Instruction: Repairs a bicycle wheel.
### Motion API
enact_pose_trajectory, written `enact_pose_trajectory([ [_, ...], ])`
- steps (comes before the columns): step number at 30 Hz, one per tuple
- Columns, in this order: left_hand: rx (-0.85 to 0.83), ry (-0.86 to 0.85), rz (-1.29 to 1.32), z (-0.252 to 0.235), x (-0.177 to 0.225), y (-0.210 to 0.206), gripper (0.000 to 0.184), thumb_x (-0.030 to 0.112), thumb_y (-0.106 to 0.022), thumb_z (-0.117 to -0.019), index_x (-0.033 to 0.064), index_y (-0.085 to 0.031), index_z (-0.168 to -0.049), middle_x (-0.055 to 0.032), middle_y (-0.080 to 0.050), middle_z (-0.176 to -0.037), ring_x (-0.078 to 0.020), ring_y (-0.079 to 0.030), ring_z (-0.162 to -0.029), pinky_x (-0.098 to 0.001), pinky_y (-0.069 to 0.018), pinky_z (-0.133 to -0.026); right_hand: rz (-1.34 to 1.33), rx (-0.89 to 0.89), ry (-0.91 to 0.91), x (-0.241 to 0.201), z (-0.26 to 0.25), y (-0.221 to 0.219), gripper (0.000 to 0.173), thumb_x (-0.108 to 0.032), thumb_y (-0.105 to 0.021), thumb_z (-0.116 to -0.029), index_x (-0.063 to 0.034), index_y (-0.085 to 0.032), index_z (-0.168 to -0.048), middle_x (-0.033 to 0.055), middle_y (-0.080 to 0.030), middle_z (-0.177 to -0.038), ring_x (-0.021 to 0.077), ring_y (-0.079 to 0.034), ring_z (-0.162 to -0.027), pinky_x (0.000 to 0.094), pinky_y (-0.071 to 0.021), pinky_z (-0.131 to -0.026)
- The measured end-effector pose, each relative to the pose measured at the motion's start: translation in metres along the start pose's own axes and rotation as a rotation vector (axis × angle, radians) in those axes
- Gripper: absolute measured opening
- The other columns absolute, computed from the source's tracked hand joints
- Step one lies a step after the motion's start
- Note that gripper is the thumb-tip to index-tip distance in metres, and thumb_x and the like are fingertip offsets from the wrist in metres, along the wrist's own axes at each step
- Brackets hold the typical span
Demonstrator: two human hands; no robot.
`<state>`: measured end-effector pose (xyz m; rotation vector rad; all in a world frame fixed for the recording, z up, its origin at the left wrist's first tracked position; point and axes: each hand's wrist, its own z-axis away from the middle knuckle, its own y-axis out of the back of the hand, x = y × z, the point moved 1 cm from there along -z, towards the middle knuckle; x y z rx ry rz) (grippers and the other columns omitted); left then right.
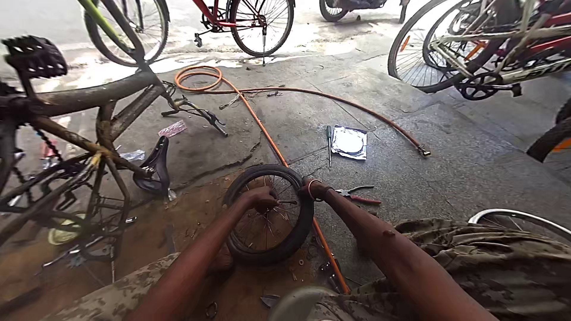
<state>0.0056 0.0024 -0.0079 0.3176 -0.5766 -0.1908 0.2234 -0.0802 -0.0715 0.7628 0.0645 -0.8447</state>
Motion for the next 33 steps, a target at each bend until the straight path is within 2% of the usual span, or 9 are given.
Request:
enact_pose_trajectory([
  [5, 0.008, -0.072, 0.184, -0.004, -0.01, -0.031, 0.033, 0.033, -0.053, -0.108, 0.0086, -0.064, -0.127, -0.007, -0.066, -0.089, -0.0121, -0.054, -0.062, -0.0293, -0.0466, -0.058, -0.399, -0.092, 0.027, 0.019, 0.005, -0.013, 0.063, -0.016, -0.072, -0.09, -0.0079, -0.04, -0.144, 0.0187, -0.066, -0.111, 0.0303, -0.068, -0.093, 0.0512, -0.0566, -0.077],
  [8, 0.02, -0.152, 0.21, -0.011, -0.026, -0.04, 0.035, 0.03, -0.053, -0.1082, 0.0058, -0.06, -0.132, -0.0115, -0.066, -0.09, -0.0174, -0.055, -0.065, -0.0351, -0.0486, -0.063, -0.614, -0.137, 0.055, 0.029, 0.004, -0.023, 0.067, -0.007, -0.071, -0.0927, -0.0111, -0.036, -0.15, 0.0191, -0.065, -0.116, 0.0296, -0.068, -0.096, 0.0492, -0.0573, -0.08],
  [11, 0.022, -0.224, 0.312, -0.027, -0.045, -0.05, 0.036, 0.03, -0.055, -0.1071, 0.0055, -0.058, -0.134, -0.0102, -0.066, -0.088, -0.0158, -0.058, -0.062, -0.0324, -0.0517, -0.06, -0.678, -0.14, 0.107, 0.041, -0.002, -0.03, 0.067, -0.008, -0.073, -0.0909, -0.0114, -0.039, -0.148, 0.0189, -0.066, -0.117, 0.03, -0.069, -0.097, 0.0498, -0.0586, -0.081],
  [14, -0.008, -0.179, 0.375, -0.021, -0.044, -0.063, 0.037, 0.028, -0.052, -0.1088, 0.0089, -0.051, -0.141, -0.0137, -0.067, -0.095, -0.0208, -0.064, -0.067, -0.0366, -0.056, -0.063, -0.705, -0.139, 0.129, 0.048, -0.008, -0.035, 0.062, -0.008, -0.072, -0.09, -0.0118, -0.044, -0.145, 0.0177, -0.068, -0.114, 0.0291, -0.069, -0.094, 0.0492, -0.0587, -0.079],
  [17, -0.001, -0.152, 0.411, -0.018, -0.047, -0.091, 0.04, 0.026, -0.049, -0.1098, 0.0104, -0.046, -0.146, -0.0152, -0.068, -0.101, -0.0228, -0.068, -0.071, -0.038, -0.0588, -0.065, -0.703, -0.177, 0.106, 0.043, -0.001, -0.031, 0.063, -0.008, -0.067, -0.0946, -0.0142, -0.037, -0.15, 0.0182, -0.066, -0.117, 0.0291, -0.068, -0.097, 0.0491, -0.0578, -0.08],
  [21, 0.026, -0.175, 0.52, -0.027, -0.066, -0.125, 0.036, 0.032, -0.044, -0.1112, 0.015, -0.049, -0.143, -0.0094, -0.068, -0.099, -0.0174, -0.067, -0.072, -0.0331, -0.0571, -0.066, -0.682, -0.162, 0.089, 0.039, 0.002, -0.031, 0.063, -0.008, -0.062, -0.097, -0.0143, -0.033, -0.152, 0.0193, -0.064, -0.12, 0.0295, -0.068, -0.098, 0.0498, -0.0578, -0.08],
  [25, -0.014, -0.199, 0.602, -0.027, -0.068, -0.123, 0.038, 0.034, -0.037, -0.1128, 0.0147, -0.058, -0.138, -0.0083, -0.068, -0.096, -0.0166, -0.066, -0.072, -0.0318, -0.0557, -0.065, -0.663, -0.129, 0.074, 0.035, 0.007, -0.032, 0.061, -0.008, -0.06, -0.0984, -0.0134, -0.032, -0.152, 0.0197, -0.064, -0.118, 0.0296, -0.067, -0.097, 0.0499, -0.0574, -0.08],
  [31, -0.094, -0.151, 0.664, -0.026, -0.072, -0.107, 0.04, 0.036, -0.033, -0.1134, 0.0124, -0.061, -0.131, -0.0038, -0.062, -0.083, -0.01, -0.048, -0.053, -0.0247, -0.0428, -0.05, -0.713, -0.144, 0.1, 0.04, 0.0, -0.034, 0.063, -0.008, -0.063, -0.0946, -0.0129, -0.034, -0.15, 0.018, -0.064, -0.119, 0.0283, -0.068, -0.098, 0.049, -0.058, -0.08],
  [33, -0.099, -0.135, 0.647, -0.025, -0.071, -0.104, 0.039, 0.039, -0.037, -0.1123, 0.0145, -0.064, -0.127, -0.0024, -0.061, -0.08, -0.0085, -0.045, -0.05, -0.0229, -0.039, -0.047, -0.701, -0.135, 0.089, 0.041, 0.0, -0.034, 0.061, -0.009, -0.062, -0.0934, -0.0125, -0.035, -0.148, 0.0181, -0.065, -0.116, 0.0284, -0.068, -0.095, 0.0487, -0.0581, -0.078],
])
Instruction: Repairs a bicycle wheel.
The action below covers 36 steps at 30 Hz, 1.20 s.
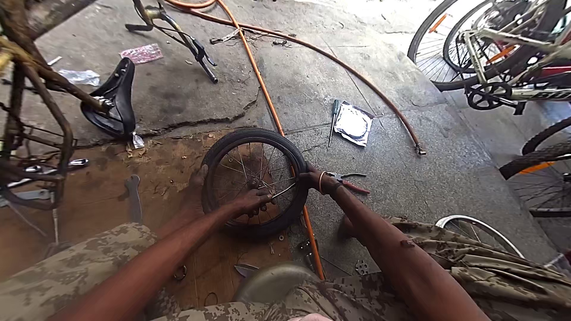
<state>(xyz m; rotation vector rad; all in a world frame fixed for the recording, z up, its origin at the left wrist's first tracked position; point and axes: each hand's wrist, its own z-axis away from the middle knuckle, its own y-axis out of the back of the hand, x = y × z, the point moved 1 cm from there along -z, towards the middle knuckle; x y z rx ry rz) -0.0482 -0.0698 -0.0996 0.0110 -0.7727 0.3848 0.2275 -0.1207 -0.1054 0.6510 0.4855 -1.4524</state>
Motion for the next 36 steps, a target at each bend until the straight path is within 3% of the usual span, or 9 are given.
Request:
enact_pose_trajectory([
  [4, -0.005, 0.01, -0.045, -0.001, 0.001, 0.001, 0.038, 0.041, -0.044, -0.1101, 0.0157, -0.066, -0.127, -0.0031, -0.063, -0.08, -0.0092, -0.047, -0.051, -0.0235, -0.0394, -0.048, 0.009, -0.015, 0.001, -0.007, 0.005, -0.003, 0.058, -0.007, -0.061, -0.0946, -0.0117, -0.037, -0.147, 0.0181, -0.066, -0.112, 0.0281, -0.068, -0.092, 0.0482, -0.058, -0.076],
  [14, -0.052, -0.004, -0.038, -0.013, 0.002, 0.0, 0.04, 0.042, -0.039, -0.1111, 0.0139, -0.065, -0.124, -0.0018, -0.06, -0.075, -0.0083, -0.045, -0.049, -0.0221, -0.0381, -0.047, -0.034, -0.027, 0.006, 0.003, -0.008, 0.005, 0.062, -0.007, -0.064, -0.093, -0.0154, -0.037, -0.148, 0.017, -0.066, -0.114, 0.0273, -0.068, -0.095, 0.0475, -0.0581, -0.078],
  [20, -0.061, -0.046, 0.003, -0.018, 0.007, -0.011, 0.039, 0.041, -0.038, -0.1116, 0.0143, -0.063, -0.125, -0.0008, -0.056, -0.073, -0.0072, -0.042, -0.047, -0.021, -0.0366, -0.045, -0.04, -0.068, 0.008, -0.008, -0.003, 0.003, 0.056, -0.004, -0.061, -0.0934, -0.012, -0.04, -0.145, 0.0159, -0.066, -0.107, 0.0252, -0.068, -0.088, 0.045, -0.0583, -0.074],
  [24, -0.222, 0.068, 0.12, -0.007, 0.028, -0.007, 0.037, 0.043, -0.038, -0.1112, 0.0156, -0.059, -0.125, -0.0015, -0.062, -0.083, -0.0064, -0.048, -0.05, -0.0203, -0.0426, -0.046, -0.079, -0.105, 0.038, -0.009, -0.003, 0.006, 0.061, -0.001, -0.064, -0.09, -0.013, -0.04, -0.145, 0.0159, -0.067, -0.108, 0.0257, -0.068, -0.088, 0.0456, -0.0587, -0.074],
  [26, -0.254, 0.099, 0.275, 0.0, 0.043, -0.016, 0.033, 0.038, -0.039, -0.1113, 0.0137, -0.059, -0.122, -0.0008, -0.061, -0.081, -0.0047, -0.049, -0.05, -0.0175, -0.0422, -0.045, -0.133, -0.16, 0.057, -0.014, -0.002, 0.009, 0.063, 0.0, -0.065, -0.0905, -0.0139, -0.041, -0.147, 0.0152, -0.067, -0.111, 0.0257, -0.069, -0.091, 0.0454, -0.059, -0.076],
  [28, -0.16, 0.116, 0.389, 0.004, 0.053, -0.04, 0.032, 0.035, -0.04, -0.1112, 0.013, -0.058, -0.123, 0.0006, -0.061, -0.079, -0.0041, -0.048, -0.049, -0.0168, -0.0401, -0.044, -0.156, -0.201, 0.059, -0.016, -0.003, 0.011, 0.063, -0.001, -0.064, -0.0913, -0.0142, -0.041, -0.148, 0.0148, -0.067, -0.112, 0.0254, -0.069, -0.092, 0.045, -0.059, -0.078],
  [30, 0.048, 0.146, 0.472, 0.006, 0.064, -0.078, 0.03, 0.033, -0.04, -0.1114, 0.011, -0.056, -0.124, 0.0, -0.058, -0.076, -0.0052, -0.044, -0.047, -0.0187, -0.0368, -0.043, -0.17, -0.226, 0.061, -0.018, -0.006, 0.013, 0.059, -0.002, -0.065, -0.0905, -0.0127, -0.044, -0.144, 0.0144, -0.068, -0.107, 0.0248, -0.069, -0.089, 0.0439, -0.0594, -0.076],
  [33, 0.309, 0.162, 0.414, -0.001, 0.08, -0.128, 0.039, 0.033, -0.031, -0.114, 0.0052, -0.054, -0.128, -0.0054, -0.055, -0.08, -0.0133, -0.051, -0.055, -0.0287, -0.0476, -0.051, -0.182, -0.249, 0.08, -0.023, -0.006, 0.012, 0.059, -0.002, -0.067, -0.0875, -0.0108, -0.045, -0.142, 0.0135, -0.068, -0.104, 0.0232, -0.069, -0.086, 0.0421, -0.0592, -0.075],
  [36, 0.455, 0.1, 0.362, -0.029, 0.063, -0.164, 0.043, 0.032, -0.03, -0.114, 0.0009, -0.055, -0.129, -0.0139, -0.059, -0.089, -0.023, -0.06, -0.067, -0.0396, -0.0552, -0.064, -0.209, -0.226, 0.104, -0.018, -0.009, 0.011, 0.064, -0.002, -0.067, -0.0881, -0.01, -0.041, -0.146, 0.0162, -0.069, -0.106, 0.0256, -0.071, -0.086, 0.0434, -0.0601, -0.077],
])
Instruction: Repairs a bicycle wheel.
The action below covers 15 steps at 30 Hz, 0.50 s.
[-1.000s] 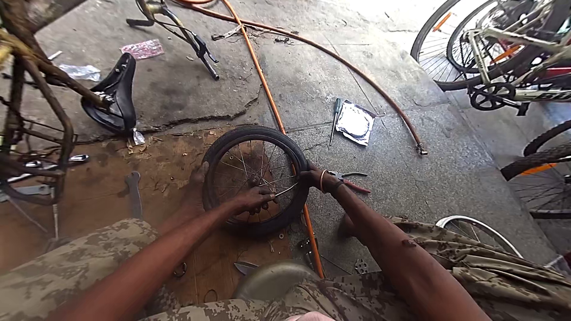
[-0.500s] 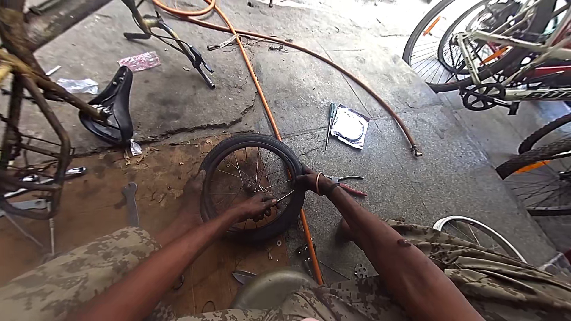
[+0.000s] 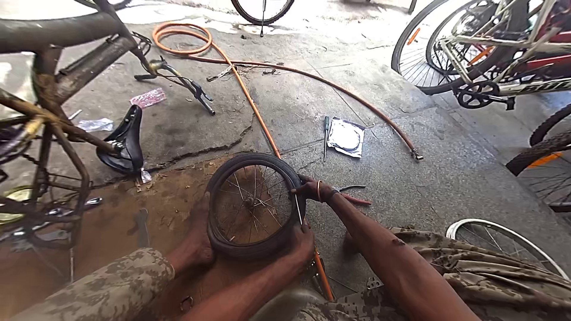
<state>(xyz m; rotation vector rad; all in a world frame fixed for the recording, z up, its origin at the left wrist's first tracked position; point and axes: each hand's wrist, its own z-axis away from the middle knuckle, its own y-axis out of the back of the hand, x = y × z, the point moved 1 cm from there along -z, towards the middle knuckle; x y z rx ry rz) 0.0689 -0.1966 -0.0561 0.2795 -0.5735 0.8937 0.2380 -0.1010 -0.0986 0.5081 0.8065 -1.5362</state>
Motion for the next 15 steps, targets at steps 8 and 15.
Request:
enact_pose_trajectory([
  [8, 0.262, -0.207, 0.1, -0.035, -0.022, -0.052, 0.035, 0.024, -0.043, -0.1109, -0.0032, -0.059, -0.128, -0.0171, -0.064, -0.086, -0.0268, -0.062, -0.068, -0.0443, -0.0553, -0.067, -0.038, 0.31, 0.103, 0.025, -0.002, -0.018, 0.052, -0.023, -0.06, -0.1043, -0.0151, -0.041, -0.152, 0.0171, -0.068, -0.109, 0.0257, -0.069, -0.088, 0.0442, -0.0588, -0.081],
  [15, 0.12, -0.36, -0.083, -0.021, -0.045, -0.015, 0.04, 0.03, -0.042, -0.1104, 0.0002, -0.057, -0.133, -0.0163, -0.067, -0.102, -0.0261, -0.066, -0.09, -0.0454, -0.0556, -0.086, -0.212, 0.461, 0.171, 0.04, -0.018, -0.025, 0.048, -0.029, -0.06, -0.1047, -0.0135, -0.048, -0.148, 0.0171, -0.068, -0.107, 0.0258, -0.068, -0.084, 0.0451, -0.0585, -0.077],
])
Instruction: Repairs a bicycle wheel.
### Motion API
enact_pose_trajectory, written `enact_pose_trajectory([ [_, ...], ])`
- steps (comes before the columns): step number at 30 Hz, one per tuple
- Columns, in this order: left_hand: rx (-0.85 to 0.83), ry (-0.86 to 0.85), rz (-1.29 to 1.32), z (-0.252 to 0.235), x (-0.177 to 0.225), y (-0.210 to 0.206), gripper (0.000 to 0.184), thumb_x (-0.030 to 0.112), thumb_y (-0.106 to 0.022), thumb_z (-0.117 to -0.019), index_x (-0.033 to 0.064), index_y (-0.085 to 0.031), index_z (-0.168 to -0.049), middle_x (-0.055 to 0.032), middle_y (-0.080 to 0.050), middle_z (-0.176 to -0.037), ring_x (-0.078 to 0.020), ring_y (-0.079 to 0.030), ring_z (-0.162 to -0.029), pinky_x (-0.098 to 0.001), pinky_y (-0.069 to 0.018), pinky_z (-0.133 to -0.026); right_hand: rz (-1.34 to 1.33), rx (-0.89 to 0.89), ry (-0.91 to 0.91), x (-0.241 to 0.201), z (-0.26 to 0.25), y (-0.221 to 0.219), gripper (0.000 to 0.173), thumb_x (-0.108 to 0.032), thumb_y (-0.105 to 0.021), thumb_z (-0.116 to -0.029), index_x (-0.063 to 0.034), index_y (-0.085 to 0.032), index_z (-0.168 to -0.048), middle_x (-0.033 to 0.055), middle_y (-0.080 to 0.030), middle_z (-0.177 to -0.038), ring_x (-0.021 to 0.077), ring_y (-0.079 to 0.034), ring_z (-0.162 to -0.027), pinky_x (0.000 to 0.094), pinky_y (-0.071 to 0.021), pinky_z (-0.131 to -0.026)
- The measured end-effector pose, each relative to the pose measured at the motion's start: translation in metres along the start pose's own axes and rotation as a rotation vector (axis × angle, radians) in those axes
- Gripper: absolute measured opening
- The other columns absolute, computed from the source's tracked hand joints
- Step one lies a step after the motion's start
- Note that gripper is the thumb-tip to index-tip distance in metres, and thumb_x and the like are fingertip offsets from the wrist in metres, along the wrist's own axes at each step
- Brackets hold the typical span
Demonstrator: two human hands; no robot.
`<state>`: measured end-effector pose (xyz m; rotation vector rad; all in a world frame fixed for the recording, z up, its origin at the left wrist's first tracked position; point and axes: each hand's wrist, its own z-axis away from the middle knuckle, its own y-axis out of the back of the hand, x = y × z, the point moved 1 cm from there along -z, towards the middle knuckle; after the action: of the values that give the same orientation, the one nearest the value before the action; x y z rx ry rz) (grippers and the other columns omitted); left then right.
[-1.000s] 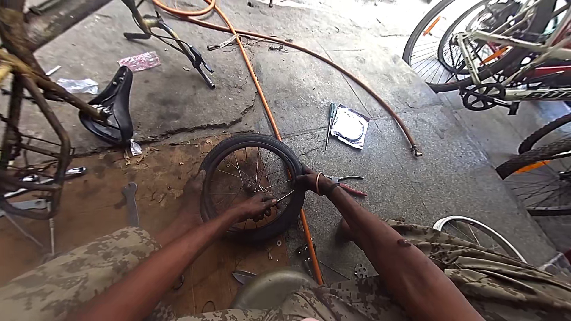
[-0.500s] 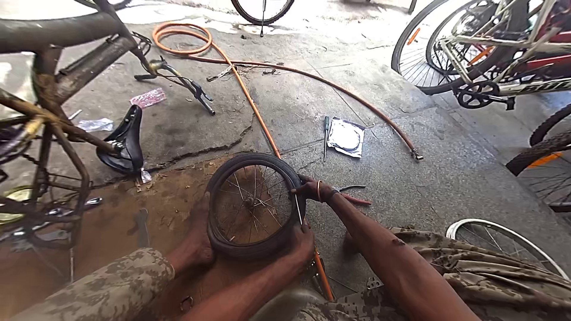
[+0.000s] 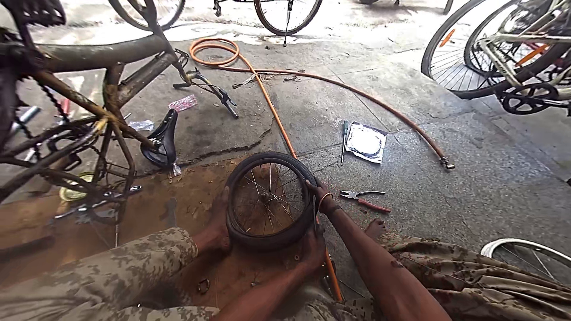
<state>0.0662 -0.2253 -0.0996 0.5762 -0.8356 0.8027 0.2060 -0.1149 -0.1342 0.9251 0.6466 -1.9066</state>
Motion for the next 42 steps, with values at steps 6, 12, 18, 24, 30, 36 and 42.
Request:
enact_pose_trajectory([
  [6, -0.44, 0.038, -0.336, -0.017, 0.048, 0.133, 0.047, 0.039, -0.036, -0.1122, 0.0095, -0.043, -0.148, -0.016, -0.064, -0.105, -0.0247, -0.064, -0.081, -0.0431, -0.056, -0.074, 0.0, 0.014, 0.031, 0.0, 0.001, 0.001, 0.054, -0.03, -0.06, -0.1049, -0.0165, -0.043, -0.154, 0.0176, -0.069, -0.111, 0.0256, -0.069, -0.085, 0.0451, -0.0593, -0.077],
  [12, -0.586, 0.047, -0.69, -0.056, 0.052, 0.196, 0.039, 0.035, -0.038, -0.1125, 0.0125, -0.067, -0.125, -0.006, -0.062, -0.084, -0.0142, -0.053, -0.062, -0.0312, -0.0473, -0.061, 0.237, 0.278, 0.041, 0.011, 0.012, 0.002, 0.057, -0.051, -0.071, -0.0942, -0.0082, -0.064, -0.131, 0.0207, -0.071, -0.11, 0.0326, -0.069, -0.096, 0.0549, -0.0551, -0.088],
  [18, -0.633, -0.076, -0.645, -0.072, 0.025, 0.191, 0.034, 0.033, -0.045, -0.1106, 0.0135, -0.072, -0.114, -0.0037, -0.06, -0.076, -0.0129, -0.053, -0.062, -0.0317, -0.0469, -0.063, 0.615, 0.482, -0.196, 0.008, 0.032, -0.022, 0.07, -0.064, -0.048, -0.1012, -0.009, -0.057, -0.143, 0.0242, -0.062, -0.135, 0.0398, -0.06, -0.125, 0.059, -0.0487, -0.103],
  [24, -0.709, -0.046, -0.66, -0.067, 0.037, 0.191, 0.035, 0.029, -0.044, -0.1113, 0.0094, -0.072, -0.115, -0.0063, -0.061, -0.079, -0.0157, -0.053, -0.066, -0.0362, -0.0485, -0.07, 0.593, 0.511, -0.144, 0.023, 0.029, -0.02, 0.075, -0.07, -0.04, -0.1004, -0.0058, -0.063, -0.131, 0.0245, -0.066, -0.123, 0.0394, -0.065, -0.112, 0.0608, -0.051, -0.095],
  [30, -0.749, -0.092, -0.614, -0.085, 0.004, 0.183, 0.033, 0.034, -0.047, -0.1098, 0.0128, -0.073, -0.112, -0.0045, -0.065, -0.083, -0.0156, -0.058, -0.07, -0.0395, -0.0503, -0.073, 0.403, 0.458, -0.022, 0.039, 0.03, -0.007, 0.066, -0.064, -0.045, -0.1025, -0.0035, -0.068, -0.115, 0.018, -0.069, -0.098, 0.0295, -0.068, -0.087, 0.0525, -0.0552, -0.082],
  [36, -0.724, -0.089, -0.614, -0.076, 0.012, 0.175, 0.033, 0.03, -0.048, -0.1098, 0.0077, -0.071, -0.116, -0.0094, -0.068, -0.093, -0.0194, -0.062, -0.08, -0.0423, -0.0516, -0.082, 0.332, 0.437, 0.02, 0.039, 0.031, -0.007, 0.055, -0.054, -0.049, -0.1053, -0.0038, -0.07, -0.11, 0.0135, -0.069, -0.089, 0.0228, -0.067, -0.078, 0.0467, -0.0566, -0.076],
  [42, -0.701, -0.074, -0.671, -0.07, 0.017, 0.163, 0.032, 0.028, -0.047, -0.1097, 0.0106, -0.071, -0.118, -0.0111, -0.07, -0.099, -0.0233, -0.065, -0.088, -0.046, -0.0522, -0.087, 0.265, 0.427, 0.037, 0.043, 0.025, -0.006, 0.054, -0.055, -0.051, -0.1038, -0.0046, -0.07, -0.105, 0.0108, -0.067, -0.083, 0.0195, -0.065, -0.071, 0.0426, -0.0571, -0.07],
])
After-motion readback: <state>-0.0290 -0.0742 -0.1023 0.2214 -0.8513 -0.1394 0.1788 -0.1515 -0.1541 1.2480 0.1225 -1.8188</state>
